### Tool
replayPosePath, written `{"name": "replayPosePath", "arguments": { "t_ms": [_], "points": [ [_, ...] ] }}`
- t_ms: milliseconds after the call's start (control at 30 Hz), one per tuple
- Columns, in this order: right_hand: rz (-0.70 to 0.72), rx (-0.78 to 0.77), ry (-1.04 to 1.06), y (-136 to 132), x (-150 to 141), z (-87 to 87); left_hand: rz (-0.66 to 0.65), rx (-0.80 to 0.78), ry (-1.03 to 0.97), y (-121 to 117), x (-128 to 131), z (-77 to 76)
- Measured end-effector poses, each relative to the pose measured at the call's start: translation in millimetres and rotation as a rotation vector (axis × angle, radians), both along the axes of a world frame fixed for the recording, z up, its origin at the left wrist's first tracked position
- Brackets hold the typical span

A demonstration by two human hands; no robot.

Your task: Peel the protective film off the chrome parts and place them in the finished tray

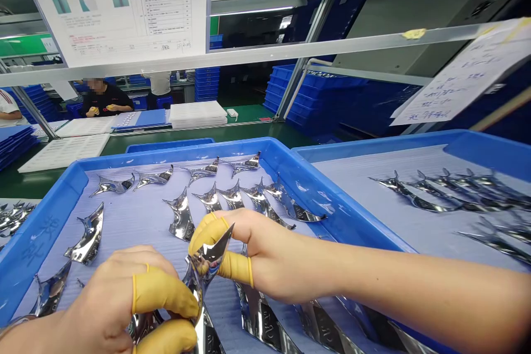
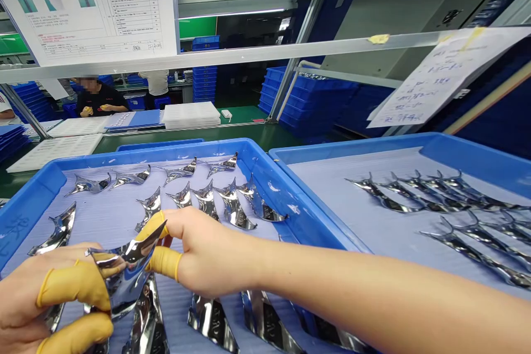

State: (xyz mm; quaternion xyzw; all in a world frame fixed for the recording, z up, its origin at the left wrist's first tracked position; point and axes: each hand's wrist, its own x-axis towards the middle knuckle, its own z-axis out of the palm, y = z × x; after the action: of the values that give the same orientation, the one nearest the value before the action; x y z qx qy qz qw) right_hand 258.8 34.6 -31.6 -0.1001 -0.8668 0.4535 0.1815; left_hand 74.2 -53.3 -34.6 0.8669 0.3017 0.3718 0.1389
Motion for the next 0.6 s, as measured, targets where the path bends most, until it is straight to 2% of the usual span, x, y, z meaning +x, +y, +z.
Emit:
{"name": "replayPosePath", "arguments": {
  "t_ms": [67, 133, 200, 267, 333, 400, 500, 533, 600],
  "points": [
    [0.006, -0.005, 0.007, -0.9, 0.2, 0.0, -0.015, -0.022, -0.008, -3.3, -2.4, -4.1],
    [-0.004, -0.043, -0.004, -0.7, 0.6, -0.4, 0.120, -0.120, -0.041, -8.3, -7.3, -9.4],
    [-0.032, -0.134, -0.033, 1.0, 0.5, -0.8, 0.302, -0.365, -0.126, -11.6, -13.0, -12.8],
    [-0.050, -0.270, -0.024, 3.7, -0.4, -1.3, 0.229, -0.761, -0.280, -10.4, -17.1, -12.6],
    [-0.019, -0.439, 0.043, 6.0, -1.9, -1.9, 0.091, -0.995, -0.473, -4.1, -17.8, -9.4],
    [0.023, -0.565, 0.120, 6.7, -3.5, -2.3, 0.064, -1.038, -0.565, 4.3, -15.6, -5.2],
    [0.072, -0.617, 0.151, 4.9, -4.7, -1.2, 0.128, -0.997, -0.525, 11.3, -13.2, -1.0],
    [0.082, -0.614, 0.147, 4.3, -4.5, 0.4, 0.166, -0.950, -0.466, 10.0, -14.7, -0.9],
    [0.054, -0.587, 0.124, 4.6, -2.9, 6.2, 0.296, -0.759, -0.310, 0.5, -23.3, -3.9]
  ]
}}
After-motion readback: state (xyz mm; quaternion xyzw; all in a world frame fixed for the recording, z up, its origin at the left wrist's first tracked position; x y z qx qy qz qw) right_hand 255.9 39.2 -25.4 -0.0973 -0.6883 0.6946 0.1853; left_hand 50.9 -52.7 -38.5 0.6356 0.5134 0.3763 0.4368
